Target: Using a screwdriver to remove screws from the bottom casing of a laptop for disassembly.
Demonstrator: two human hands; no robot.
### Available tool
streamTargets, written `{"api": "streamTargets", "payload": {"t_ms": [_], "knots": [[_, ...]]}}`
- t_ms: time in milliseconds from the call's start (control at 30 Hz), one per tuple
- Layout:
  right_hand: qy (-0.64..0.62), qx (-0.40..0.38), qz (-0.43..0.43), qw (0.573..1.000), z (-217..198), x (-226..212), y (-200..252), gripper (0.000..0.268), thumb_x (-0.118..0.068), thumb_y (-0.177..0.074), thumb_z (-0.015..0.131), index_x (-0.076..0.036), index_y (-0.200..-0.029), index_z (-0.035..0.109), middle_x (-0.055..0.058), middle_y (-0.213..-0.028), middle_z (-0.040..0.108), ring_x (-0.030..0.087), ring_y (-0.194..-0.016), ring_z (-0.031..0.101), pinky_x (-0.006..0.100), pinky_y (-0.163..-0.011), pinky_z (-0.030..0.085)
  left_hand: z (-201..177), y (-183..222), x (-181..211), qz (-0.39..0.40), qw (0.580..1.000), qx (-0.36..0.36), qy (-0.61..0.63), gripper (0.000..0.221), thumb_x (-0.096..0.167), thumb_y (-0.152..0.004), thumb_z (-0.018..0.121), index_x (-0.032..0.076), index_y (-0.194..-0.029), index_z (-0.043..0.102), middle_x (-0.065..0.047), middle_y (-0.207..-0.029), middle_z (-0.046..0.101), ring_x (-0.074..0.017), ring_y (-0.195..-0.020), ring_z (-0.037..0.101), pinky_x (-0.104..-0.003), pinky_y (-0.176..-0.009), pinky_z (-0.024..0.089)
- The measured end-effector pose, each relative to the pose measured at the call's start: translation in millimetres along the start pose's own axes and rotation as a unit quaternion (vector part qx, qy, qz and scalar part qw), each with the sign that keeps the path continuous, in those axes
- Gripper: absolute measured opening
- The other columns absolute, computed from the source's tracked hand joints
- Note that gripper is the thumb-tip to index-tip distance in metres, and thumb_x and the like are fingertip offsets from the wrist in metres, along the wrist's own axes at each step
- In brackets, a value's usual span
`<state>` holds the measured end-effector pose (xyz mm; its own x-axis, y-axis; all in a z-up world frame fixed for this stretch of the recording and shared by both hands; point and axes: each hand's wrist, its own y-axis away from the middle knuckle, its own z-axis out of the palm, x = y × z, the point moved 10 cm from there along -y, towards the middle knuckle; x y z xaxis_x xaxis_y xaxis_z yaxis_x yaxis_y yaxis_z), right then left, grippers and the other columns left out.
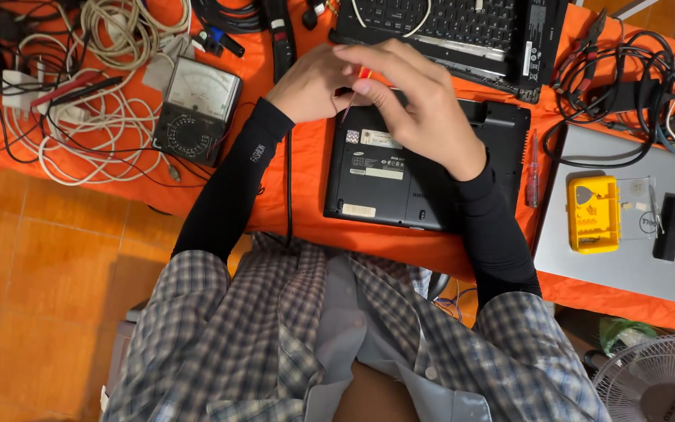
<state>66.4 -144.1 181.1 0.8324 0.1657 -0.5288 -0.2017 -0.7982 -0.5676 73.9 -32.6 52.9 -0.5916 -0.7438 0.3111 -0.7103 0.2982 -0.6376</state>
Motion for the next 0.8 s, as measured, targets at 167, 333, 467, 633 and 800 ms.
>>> {"api": "streamTargets", "payload": {"t_ms": [167,333,467,633,800], "knots": [[-0.009,-0.004,0.008,1.0,-2,2,0,0.034,-0.009,-0.114,0.069,-0.006,-0.147,0.062,0.01,-0.115,0.07,0.02,-0.103,0.072,0.03,-0.093,0.059,0,-3,-2,-0.008,1.0,-0.003,0.028,0.024,0.028,-0.094,0.087,0.011,-0.091,0.071,-0.002,-0.09,0.066,-0.0255,-0.092,0.066,-0.041,-0.089,0.051],[0.014,0.011,0.005,1.0,-13,-2,1,0.031,-0.008,-0.115,0.069,-0.005,-0.145,0.064,0.01,-0.114,0.071,0.02,-0.106,0.072,0.029,-0.094,0.06,0,-4,1,-0.011,0.999,-0.017,0.043,0.023,0.029,-0.096,0.086,0.01,-0.093,0.074,-0.003,-0.094,0.07,-0.023,-0.095,0.066,-0.039,-0.088,0.05],[0.039,0.043,0.02,0.998,-35,-14,5,0.024,-0.006,-0.116,0.07,-0.003,-0.139,0.064,0.011,-0.115,0.07,0.02,-0.106,0.071,0.028,-0.095,0.058,2,-4,1,-0.026,0.999,-0.032,0.034,0.017,0.03,-0.098,0.079,0.014,-0.098,0.079,-0.001,-0.089,0.073,-0.0232,-0.093,0.067,-0.041,-0.094,0.049],[0.093,0.122,0.059,0.986,-86,-23,29,0.016,0.001,-0.116,0.065,0.004,-0.131,0.062,0.012,-0.114,0.07,0.019,-0.105,0.07,0.027,-0.094,0.055,8,1,-1,-0.008,0.998,-0.067,0.002,0.018,0.028,-0.108,0.071,0.012,-0.11,0.08,-0.006,-0.101,0.076,-0.0238,-0.098,0.069,-0.042,-0.103,0.048],[0.078,0.384,0.204,0.897,-168,0,139,0.01,0.001,-0.109,0.07,0.004,-0.112,0.061,0.002,-0.093,0.064,0.009,-0.076,0.057,0.025,-0.07,0.047,-1,-13,13,-0.034,0.994,-0.106,-0.013,0.016,0.023,-0.111,0.073,0.008,-0.115,0.078,-0.006,-0.107,0.076,-0.0245,-0.098,0.067,-0.039,-0.101,0.047]]}}
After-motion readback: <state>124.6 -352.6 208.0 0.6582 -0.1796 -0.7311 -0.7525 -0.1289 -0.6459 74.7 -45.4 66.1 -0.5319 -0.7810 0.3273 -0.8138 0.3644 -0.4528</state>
